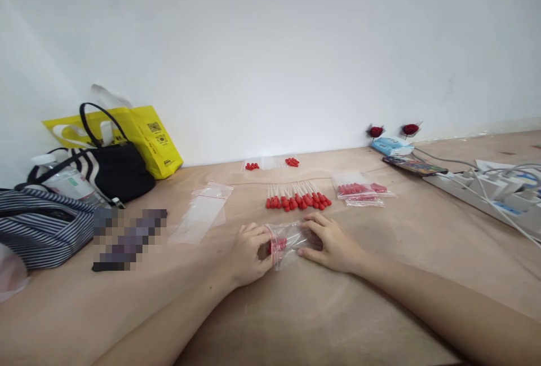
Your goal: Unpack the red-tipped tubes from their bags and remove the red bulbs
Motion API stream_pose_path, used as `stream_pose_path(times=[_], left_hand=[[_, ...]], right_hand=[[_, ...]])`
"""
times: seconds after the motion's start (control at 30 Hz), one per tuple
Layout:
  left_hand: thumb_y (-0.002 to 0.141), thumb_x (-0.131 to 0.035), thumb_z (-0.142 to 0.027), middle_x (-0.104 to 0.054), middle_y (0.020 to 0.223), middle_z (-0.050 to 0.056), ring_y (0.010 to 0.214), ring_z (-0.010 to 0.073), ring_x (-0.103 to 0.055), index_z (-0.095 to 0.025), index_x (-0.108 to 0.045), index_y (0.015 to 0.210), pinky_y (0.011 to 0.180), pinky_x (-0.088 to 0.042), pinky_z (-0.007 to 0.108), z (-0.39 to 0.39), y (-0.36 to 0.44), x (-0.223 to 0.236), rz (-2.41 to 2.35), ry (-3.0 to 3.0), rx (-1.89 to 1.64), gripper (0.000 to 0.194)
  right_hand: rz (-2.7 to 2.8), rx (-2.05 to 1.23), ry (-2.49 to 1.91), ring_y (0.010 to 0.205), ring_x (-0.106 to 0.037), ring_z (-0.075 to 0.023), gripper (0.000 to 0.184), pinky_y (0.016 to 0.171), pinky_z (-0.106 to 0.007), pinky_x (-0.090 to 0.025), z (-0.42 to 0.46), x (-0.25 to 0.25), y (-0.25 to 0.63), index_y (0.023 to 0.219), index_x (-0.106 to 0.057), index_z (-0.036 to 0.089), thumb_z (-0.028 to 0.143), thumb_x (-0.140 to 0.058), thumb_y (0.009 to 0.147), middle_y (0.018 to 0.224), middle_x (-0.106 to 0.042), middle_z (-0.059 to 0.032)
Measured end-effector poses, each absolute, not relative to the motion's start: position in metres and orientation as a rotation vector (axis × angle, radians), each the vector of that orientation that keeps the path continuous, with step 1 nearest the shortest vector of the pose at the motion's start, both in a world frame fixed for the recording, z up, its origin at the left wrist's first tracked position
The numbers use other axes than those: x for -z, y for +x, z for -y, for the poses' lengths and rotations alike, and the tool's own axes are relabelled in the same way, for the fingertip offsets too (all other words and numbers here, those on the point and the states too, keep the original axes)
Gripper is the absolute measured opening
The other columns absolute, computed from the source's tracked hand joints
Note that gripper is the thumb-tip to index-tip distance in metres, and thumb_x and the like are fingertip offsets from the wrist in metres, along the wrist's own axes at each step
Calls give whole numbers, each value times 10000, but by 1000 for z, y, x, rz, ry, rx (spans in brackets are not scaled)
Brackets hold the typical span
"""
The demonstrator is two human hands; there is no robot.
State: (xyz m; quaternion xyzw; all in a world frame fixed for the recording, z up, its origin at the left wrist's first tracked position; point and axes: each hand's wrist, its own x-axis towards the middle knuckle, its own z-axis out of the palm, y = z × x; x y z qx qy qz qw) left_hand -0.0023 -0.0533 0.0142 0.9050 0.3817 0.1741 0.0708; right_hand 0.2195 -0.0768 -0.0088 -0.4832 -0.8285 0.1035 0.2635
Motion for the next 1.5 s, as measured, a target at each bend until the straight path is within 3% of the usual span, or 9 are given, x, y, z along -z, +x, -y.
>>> stream_pose_path(times=[0.23,0.47,1.03,1.13,1.27,1.4,1.5], left_hand=[[662,-504,-158,-547,660,6,625,123,-494,-172,-594,745,613,-382,242,51,-17,-24,-1153,2601,-599,124],[717,-523,-283,-554,790,28,660,118,-508,-171,-604,810,598,-402,223,48,-21,-29,-1140,2469,-496,166],[542,-557,-199,-515,406,-66,422,114,-477,-183,-524,591,419,-291,195,42,-71,-68,-1377,1905,204,61],[562,-587,-241,-518,395,-67,423,101,-467,-180,-540,583,447,-305,192,35,-74,-69,-1311,1818,120,80],[628,-574,-333,-571,439,-12,435,83,-459,-148,-527,482,461,-303,188,6,-64,-64,-1383,1753,-138,240],[633,-604,-316,-539,412,6,401,75,-424,-129,-520,423,431,-299,199,-38,-31,-55,-1547,1667,-189,294],[697,-588,-343,-564,492,6,431,83,-459,-124,-594,579,453,-360,206,-68,-3,-45,-1604,1633,-189,249]], right_hand=[[2245,-255,-1407,1020,-495,-217,442,833,-385,-371,78,5,221,1045,-533,194,506,-523,732,1122,-508,-95],[2259,-263,-1403,1018,-490,-210,445,829,-375,-367,75,5,222,1037,-541,191,515,-520,733,1097,-518,-90],[2235,-276,-1395,1099,-429,-254,435,850,-412,-365,73,7,222,1027,-539,186,494,-547,719,1181,-427,-125],[2237,-286,-1383,1113,-416,-255,438,860,-417,-361,72,8,222,1028,-540,188,500,-545,721,1188,-416,-128],[2241,-285,-1371,1118,-411,-255,430,867,-425,-359,72,9,222,1021,-543,183,498,-539,728,1194,-406,-131],[2234,-304,-1361,1122,-407,-259,418,863,-429,-366,72,9,222,1021,-544,191,486,-547,726,1187,-409,-128],[2221,-309,-1360,1137,-394,-260,413,870,-424,-367,73,9,222,1026,-545,197,478,-552,724,1197,-402,-126]])
